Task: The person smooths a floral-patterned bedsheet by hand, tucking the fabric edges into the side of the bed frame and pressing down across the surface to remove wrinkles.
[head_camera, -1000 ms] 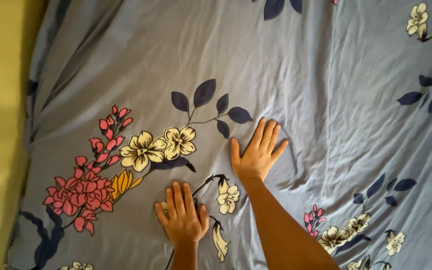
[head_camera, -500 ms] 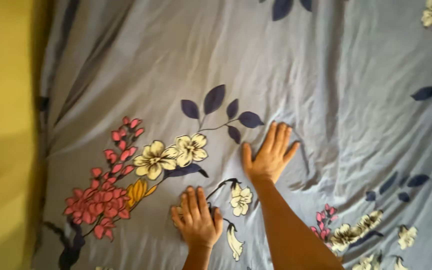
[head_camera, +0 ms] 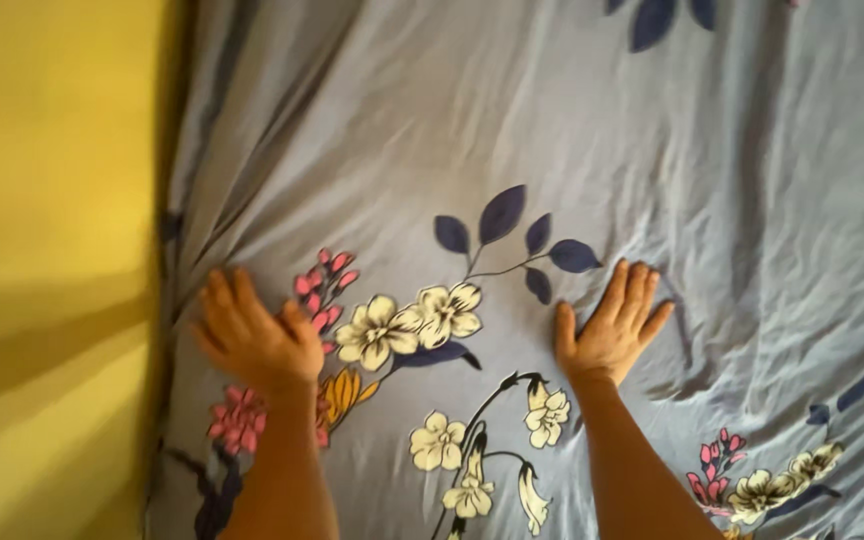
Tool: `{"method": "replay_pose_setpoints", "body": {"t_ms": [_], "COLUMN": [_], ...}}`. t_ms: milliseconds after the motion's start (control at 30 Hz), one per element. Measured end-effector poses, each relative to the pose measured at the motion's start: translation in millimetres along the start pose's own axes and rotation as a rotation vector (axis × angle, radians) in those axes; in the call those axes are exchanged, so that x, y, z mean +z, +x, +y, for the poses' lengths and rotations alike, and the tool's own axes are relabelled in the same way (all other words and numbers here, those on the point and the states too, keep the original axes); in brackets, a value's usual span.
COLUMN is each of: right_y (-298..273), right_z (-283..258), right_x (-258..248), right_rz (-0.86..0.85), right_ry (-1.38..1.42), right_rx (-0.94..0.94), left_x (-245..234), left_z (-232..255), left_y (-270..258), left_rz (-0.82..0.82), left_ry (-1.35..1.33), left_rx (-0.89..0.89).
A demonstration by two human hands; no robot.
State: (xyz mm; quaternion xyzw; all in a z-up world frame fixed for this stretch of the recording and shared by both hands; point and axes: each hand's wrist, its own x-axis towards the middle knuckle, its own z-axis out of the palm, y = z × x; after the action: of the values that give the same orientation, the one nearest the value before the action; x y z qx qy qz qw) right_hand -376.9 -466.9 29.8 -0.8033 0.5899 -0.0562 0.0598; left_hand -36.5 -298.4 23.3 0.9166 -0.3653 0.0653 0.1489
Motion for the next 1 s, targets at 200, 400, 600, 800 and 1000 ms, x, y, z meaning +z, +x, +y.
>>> {"method": "replay_pose_setpoints", "body": {"t_ms": [200,400,600,800,1000], "right_y": [2,-2,-5,21,106], "right_z": [-1,2,5,-20,-188], "right_x": [1,3,3,57,74], "right_rz": [0.039,0.068,0.144,0.424,0.519], "right_ry": [-0.011,-0.013,-0.008,-0.108,0.323], "right_rx": [-0.017,0.0,-0.002,0.309,-0.03], "left_x": [-2,0,-1,-1,3], "left_z": [1,1,1,2,-1], "left_y": [-2,-1,1,0,-4], "left_rz": [-0.028,-0.016,-0.012,-0.002,-0.062], "left_ry": [0.051,0.034,0.042,0.051,0.044], "left_rx": [-0.026,-0.054,-0.067,-0.057,-0.109]}}
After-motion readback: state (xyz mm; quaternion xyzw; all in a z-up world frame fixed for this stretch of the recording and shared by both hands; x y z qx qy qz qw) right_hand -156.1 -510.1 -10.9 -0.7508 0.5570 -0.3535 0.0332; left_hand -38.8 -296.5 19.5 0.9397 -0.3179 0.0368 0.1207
